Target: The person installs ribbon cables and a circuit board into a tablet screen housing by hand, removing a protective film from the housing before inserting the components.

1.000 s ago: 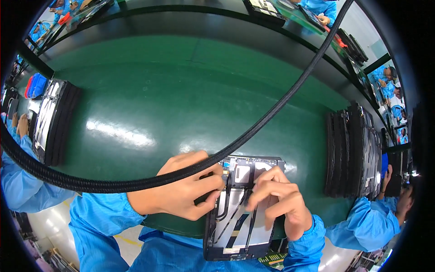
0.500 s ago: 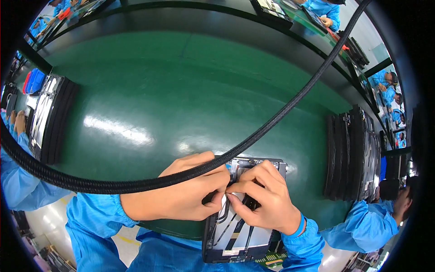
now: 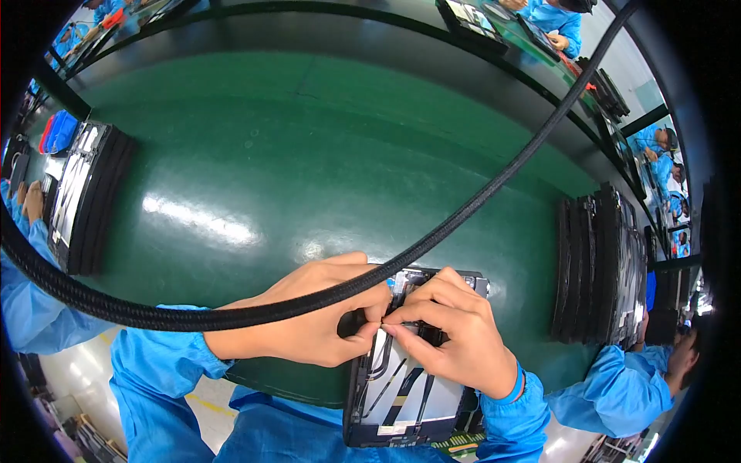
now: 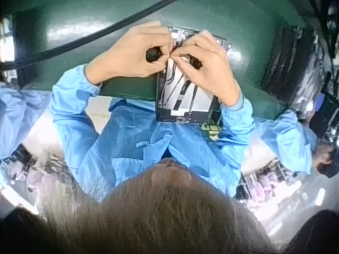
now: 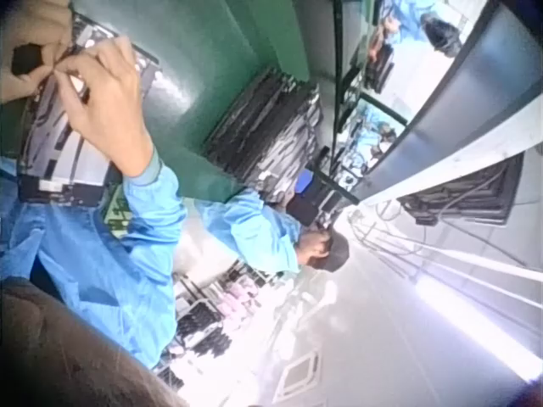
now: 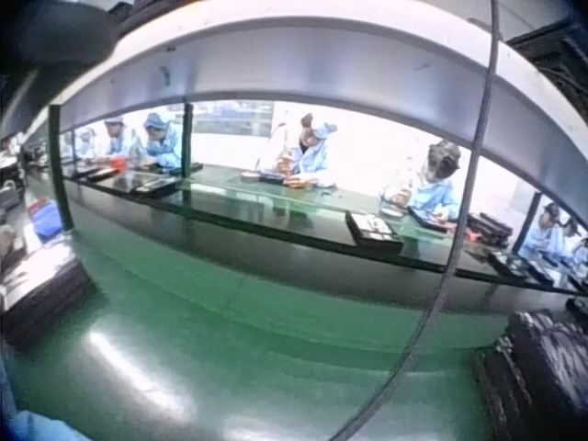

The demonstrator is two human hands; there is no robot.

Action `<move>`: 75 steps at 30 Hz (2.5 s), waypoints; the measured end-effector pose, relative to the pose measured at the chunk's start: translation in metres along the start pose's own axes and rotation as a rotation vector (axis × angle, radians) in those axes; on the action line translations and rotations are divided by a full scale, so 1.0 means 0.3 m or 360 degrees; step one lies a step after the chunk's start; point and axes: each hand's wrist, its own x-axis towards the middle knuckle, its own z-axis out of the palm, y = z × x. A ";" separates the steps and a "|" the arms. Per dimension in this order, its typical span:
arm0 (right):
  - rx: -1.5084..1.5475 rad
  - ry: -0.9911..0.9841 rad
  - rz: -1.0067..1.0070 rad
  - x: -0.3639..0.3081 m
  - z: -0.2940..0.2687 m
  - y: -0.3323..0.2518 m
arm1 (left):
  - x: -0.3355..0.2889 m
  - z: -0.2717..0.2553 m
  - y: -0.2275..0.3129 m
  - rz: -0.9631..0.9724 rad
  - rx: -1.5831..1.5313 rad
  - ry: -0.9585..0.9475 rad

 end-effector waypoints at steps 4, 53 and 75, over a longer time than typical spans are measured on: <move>-0.0001 0.0034 -0.0009 -0.002 0.007 0.004 | 0.003 -0.013 -0.002 0.0011 -0.0080 -0.0062; -0.0310 0.0113 -0.0457 0.002 0.038 0.047 | -0.016 0.052 -0.015 0.0119 0.0020 0.0191; -0.0622 -0.0175 -0.0247 0.002 0.032 -0.054 | -0.022 0.020 0.012 0.0037 -0.0028 0.0123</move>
